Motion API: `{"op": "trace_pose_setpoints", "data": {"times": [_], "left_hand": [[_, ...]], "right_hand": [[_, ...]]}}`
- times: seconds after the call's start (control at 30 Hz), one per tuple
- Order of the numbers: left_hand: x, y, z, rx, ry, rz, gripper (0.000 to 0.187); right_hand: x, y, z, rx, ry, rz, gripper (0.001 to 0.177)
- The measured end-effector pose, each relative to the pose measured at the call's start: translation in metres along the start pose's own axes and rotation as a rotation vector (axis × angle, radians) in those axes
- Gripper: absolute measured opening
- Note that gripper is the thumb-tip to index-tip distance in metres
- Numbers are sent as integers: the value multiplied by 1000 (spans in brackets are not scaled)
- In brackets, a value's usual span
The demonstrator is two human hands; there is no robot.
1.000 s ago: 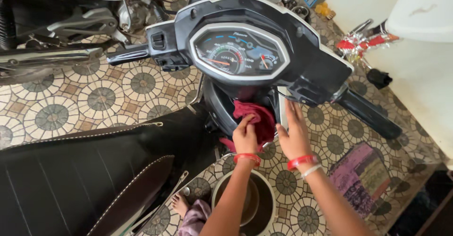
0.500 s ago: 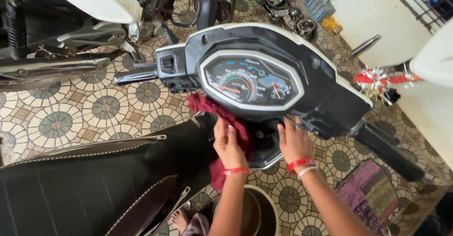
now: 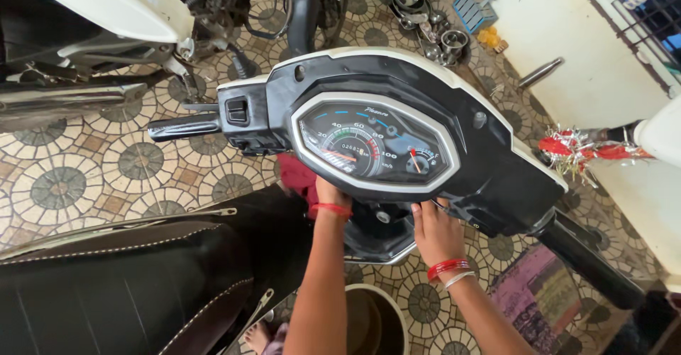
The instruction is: The person cleans a scooter by wiping the footrest, side panels, and dashboard with a cloth, periodically rinsing and wringing the cloth in a basin of water.
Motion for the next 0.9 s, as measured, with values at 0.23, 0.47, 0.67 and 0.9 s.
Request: {"op": "trace_pose_setpoints", "data": {"times": [0.23, 0.47, 0.67, 0.9], "left_hand": [[-74, -1, 22, 194, -22, 94, 40], [-159, -23, 76, 123, 206, 69, 68], [-179, -59, 35, 421, 190, 30, 86], [-223, -71, 37, 1204, -364, 292, 66]], "right_hand": [[1, 3, 1, 55, -208, 110, 23], [3, -4, -11, 81, -102, 61, 28], [-3, 6, 4, 85, -81, 42, 33], [-13, 26, 13, 434, -51, 100, 39]]}}
Point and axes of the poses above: each hand's wrist, its own x-axis towards the middle knuckle, its own z-axis out of the palm, y = z × x, the point moved 2 cm from there along x, towards the middle knuckle, and after that the axes turned 12 degrees about -x, right-handed, at the moved point
